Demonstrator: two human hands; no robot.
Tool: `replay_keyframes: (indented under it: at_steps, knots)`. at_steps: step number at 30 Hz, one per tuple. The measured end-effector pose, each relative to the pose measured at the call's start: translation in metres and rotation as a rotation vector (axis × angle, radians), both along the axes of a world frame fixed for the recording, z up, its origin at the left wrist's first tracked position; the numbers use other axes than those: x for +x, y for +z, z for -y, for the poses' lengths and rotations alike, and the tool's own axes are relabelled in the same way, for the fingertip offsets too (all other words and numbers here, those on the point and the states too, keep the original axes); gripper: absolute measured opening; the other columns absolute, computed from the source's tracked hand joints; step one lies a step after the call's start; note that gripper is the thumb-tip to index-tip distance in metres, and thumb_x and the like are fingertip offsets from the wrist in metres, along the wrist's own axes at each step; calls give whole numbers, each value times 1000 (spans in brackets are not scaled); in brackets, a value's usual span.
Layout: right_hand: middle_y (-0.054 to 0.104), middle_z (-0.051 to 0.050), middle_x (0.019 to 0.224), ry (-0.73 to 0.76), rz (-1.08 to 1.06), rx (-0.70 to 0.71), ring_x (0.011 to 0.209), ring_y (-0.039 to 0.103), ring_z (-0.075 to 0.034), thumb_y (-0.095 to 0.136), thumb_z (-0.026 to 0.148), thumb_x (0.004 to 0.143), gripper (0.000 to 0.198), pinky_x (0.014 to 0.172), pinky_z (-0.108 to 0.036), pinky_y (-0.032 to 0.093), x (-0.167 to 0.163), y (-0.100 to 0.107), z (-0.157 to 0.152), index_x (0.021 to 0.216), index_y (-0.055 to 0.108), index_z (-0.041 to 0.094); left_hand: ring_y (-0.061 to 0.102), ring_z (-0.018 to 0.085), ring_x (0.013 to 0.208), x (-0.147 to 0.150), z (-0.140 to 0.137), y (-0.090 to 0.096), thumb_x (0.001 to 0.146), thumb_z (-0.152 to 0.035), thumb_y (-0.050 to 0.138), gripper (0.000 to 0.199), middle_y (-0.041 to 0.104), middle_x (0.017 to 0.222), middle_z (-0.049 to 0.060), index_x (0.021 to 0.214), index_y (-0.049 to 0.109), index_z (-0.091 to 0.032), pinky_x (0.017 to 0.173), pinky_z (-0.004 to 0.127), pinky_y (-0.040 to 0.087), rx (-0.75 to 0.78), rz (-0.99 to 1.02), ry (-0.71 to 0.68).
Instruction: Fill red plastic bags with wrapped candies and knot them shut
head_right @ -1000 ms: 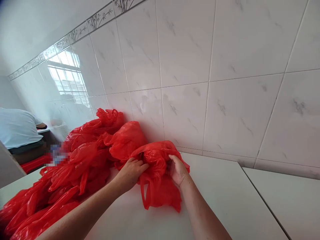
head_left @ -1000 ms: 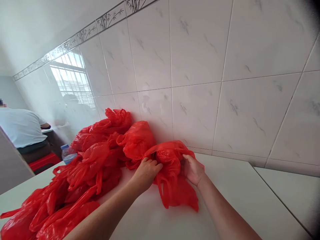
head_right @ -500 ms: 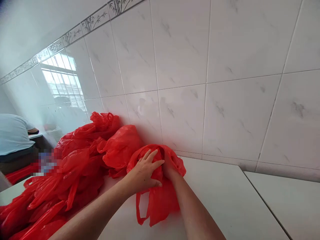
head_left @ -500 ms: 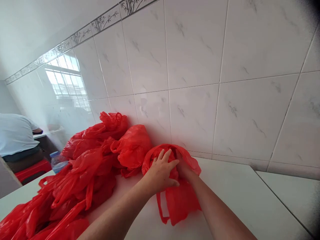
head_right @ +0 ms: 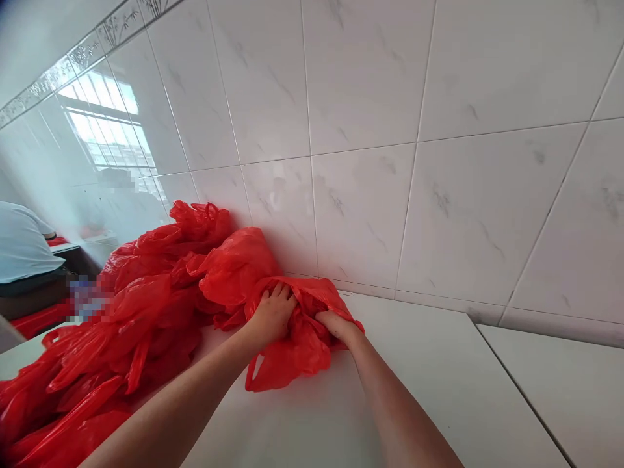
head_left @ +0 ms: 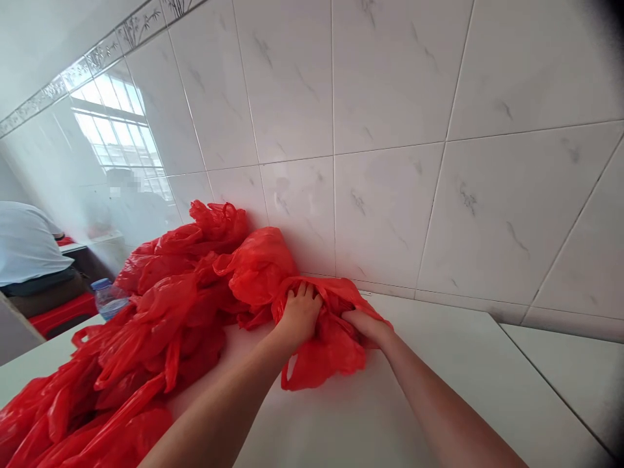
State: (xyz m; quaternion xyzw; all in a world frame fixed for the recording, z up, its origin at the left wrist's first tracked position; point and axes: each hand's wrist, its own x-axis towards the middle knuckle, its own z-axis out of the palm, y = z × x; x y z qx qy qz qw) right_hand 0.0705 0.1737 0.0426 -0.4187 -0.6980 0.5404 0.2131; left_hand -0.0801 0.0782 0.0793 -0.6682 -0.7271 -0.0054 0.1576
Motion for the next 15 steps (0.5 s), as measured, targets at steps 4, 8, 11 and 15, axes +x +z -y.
replay_keyframes:
  at_steps: [4, 8, 11, 15]
  knots:
    - [51, 4, 62, 136, -258, -106, 54, 44, -10, 59, 24, 63, 15, 50, -22, 36, 26, 11, 22, 77, 55, 20, 36, 36, 128, -4, -5, -8, 84, -16, 41, 42, 48, 134, 22, 123, 55, -14, 98, 56, 32, 62, 16, -4]
    - [50, 2, 66, 165, -513, -175, 56, 44, -10, 57, 31, 64, 17, 53, -24, 38, 63, 23, 38, 75, 50, 20, 24, 40, 136, -15, -13, -17, 84, -15, 40, 46, 44, 140, 21, 129, 51, -14, 102, 61, 26, 135, 49, 26]
    - [48, 3, 62, 73, -563, -183, 53, 43, -10, 56, 30, 65, 15, 50, -24, 35, 94, 30, 42, 73, 46, 21, 15, 39, 140, -19, -25, -23, 84, -11, 36, 52, 34, 148, 21, 136, 43, -10, 105, 61, 21, 184, 81, 68]
    - [51, 3, 60, -339, -299, -32, 50, 44, -13, 53, 27, 64, 13, 45, -24, 33, 129, 33, 49, 76, 50, 22, 13, 39, 141, -15, -47, -21, 83, -8, 32, 56, 22, 153, 20, 139, 39, -8, 106, 62, 19, 239, 149, 133]
